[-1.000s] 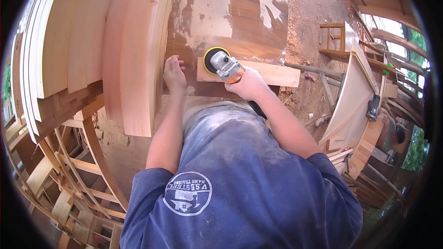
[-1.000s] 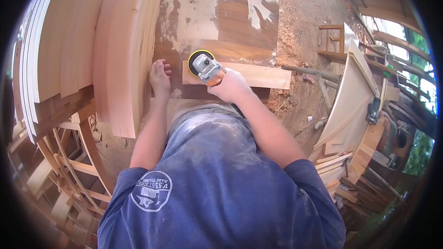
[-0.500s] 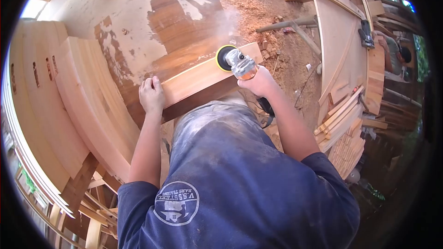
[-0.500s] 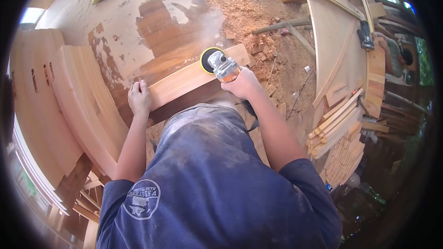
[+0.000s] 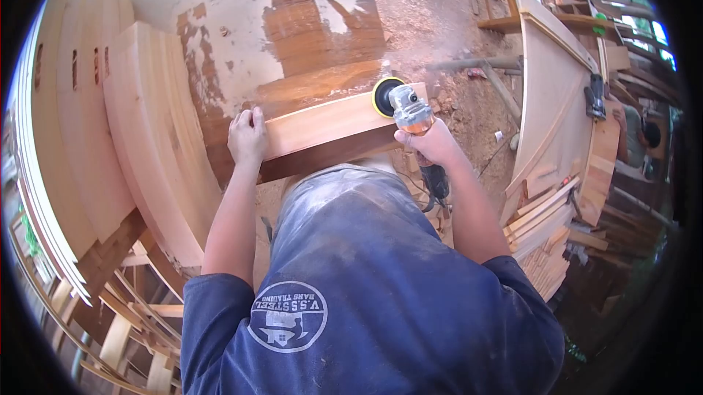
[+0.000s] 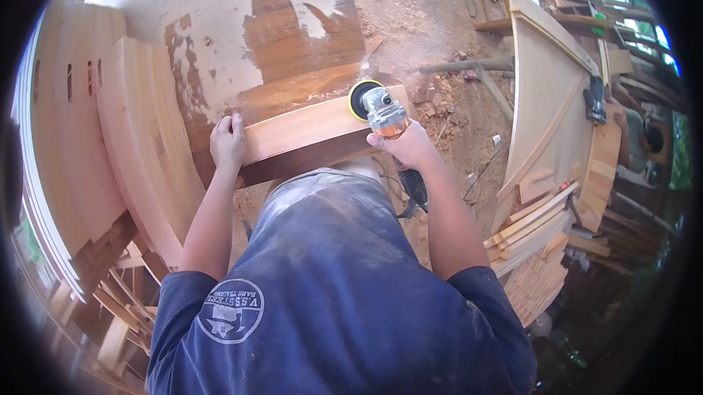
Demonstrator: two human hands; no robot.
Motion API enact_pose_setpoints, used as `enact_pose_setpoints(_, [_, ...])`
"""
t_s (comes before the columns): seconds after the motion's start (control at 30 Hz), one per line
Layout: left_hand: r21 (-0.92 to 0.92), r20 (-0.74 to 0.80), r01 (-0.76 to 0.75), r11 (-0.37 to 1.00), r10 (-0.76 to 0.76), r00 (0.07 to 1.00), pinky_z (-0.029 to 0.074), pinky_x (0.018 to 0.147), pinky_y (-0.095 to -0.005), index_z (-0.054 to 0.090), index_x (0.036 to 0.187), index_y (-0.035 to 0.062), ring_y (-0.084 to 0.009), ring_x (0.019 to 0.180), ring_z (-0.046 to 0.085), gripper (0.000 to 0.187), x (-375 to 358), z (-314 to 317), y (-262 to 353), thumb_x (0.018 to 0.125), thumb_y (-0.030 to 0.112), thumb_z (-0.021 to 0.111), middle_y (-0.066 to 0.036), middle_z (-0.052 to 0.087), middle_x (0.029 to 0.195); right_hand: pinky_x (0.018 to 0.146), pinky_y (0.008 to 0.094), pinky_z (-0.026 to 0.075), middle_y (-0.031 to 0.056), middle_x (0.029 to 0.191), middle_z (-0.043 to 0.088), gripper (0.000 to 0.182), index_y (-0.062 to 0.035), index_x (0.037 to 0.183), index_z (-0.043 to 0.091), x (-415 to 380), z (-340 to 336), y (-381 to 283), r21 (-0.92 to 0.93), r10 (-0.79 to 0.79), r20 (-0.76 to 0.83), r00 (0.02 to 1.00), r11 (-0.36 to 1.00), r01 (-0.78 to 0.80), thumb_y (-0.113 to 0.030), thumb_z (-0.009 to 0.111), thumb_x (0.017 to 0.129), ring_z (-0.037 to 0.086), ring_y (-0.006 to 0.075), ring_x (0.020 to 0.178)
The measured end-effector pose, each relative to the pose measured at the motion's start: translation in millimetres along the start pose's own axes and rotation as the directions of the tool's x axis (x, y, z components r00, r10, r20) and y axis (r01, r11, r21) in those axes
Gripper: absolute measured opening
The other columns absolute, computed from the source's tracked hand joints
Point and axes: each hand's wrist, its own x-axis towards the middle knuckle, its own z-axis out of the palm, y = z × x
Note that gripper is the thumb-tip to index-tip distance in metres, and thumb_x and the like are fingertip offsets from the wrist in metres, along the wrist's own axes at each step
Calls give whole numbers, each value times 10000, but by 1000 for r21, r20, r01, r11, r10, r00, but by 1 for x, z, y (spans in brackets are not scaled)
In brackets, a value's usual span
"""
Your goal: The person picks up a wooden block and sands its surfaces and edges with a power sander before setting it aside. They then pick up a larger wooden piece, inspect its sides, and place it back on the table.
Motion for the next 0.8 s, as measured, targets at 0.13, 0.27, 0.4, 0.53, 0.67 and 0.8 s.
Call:
enact_pose_setpoints(0.13, [-398,-4,224,890,-246,969,584,817,-435,722,955,16,-287,856,748,453,-1,0,-26,1132,403,565,-155,771,909,943,379,595,106,1155,793,670,-26,1319,701,-10,44,-49,-120,-80,170,982,988,101,-406,972,838,739,194,1031])
enact_pose_setpoints(0.27, [-646,-131,278,711,-462,877,587,798,-364,730,962,-1,-181,816,737,468,-34,-3,-65,1165,373,536,-88,783,875,1015,392,565,126,1192,788,846,-10,1366,666,-1,87,-65,-184,-256,325,911,927,326,-590,941,814,743,233,1128])
enact_pose_setpoints(0.4, [-702,-67,319,637,-505,860,589,826,-358,724,1028,-1,-185,863,732,420,-80,-13,-96,1165,352,542,-96,775,920,1027,403,552,169,1208,778,937,-10,1391,653,2,132,-102,-257,-266,426,865,881,397,-752,828,845,737,282,1146])
enact_pose_setpoints(0.53, [-745,-104,264,613,-498,861,588,842,-362,701,1112,-9,-187,889,731,366,-106,-21,-97,1163,321,551,-111,770,948,1040,429,544,210,1204,773,872,-11,1387,665,-14,175,-146,-310,-296,451,842,833,459,-723,787,900,733,348,1160])
enact_pose_setpoints(0.67, [-720,-119,236,653,-451,884,588,849,-366,682,1161,-8,-196,916,736,336,-111,-24,-95,1163,302,551,-123,764,970,1053,434,541,216,1223,773,828,-6,1372,682,-23,200,-168,-394,-237,472,849,805,444,-687,790,913,735,350,1182])
enact_pose_setpoints(0.8, [-706,-94,257,660,-447,889,588,853,-373,684,1169,-3,-207,935,740,325,-105,-32,-94,1158,296,557,-123,757,977,1045,433,548,224,1219,774,839,14,1354,685,-19,196,-147,-229,-294,439,849,877,422,-680,807,898,739,350,1173])
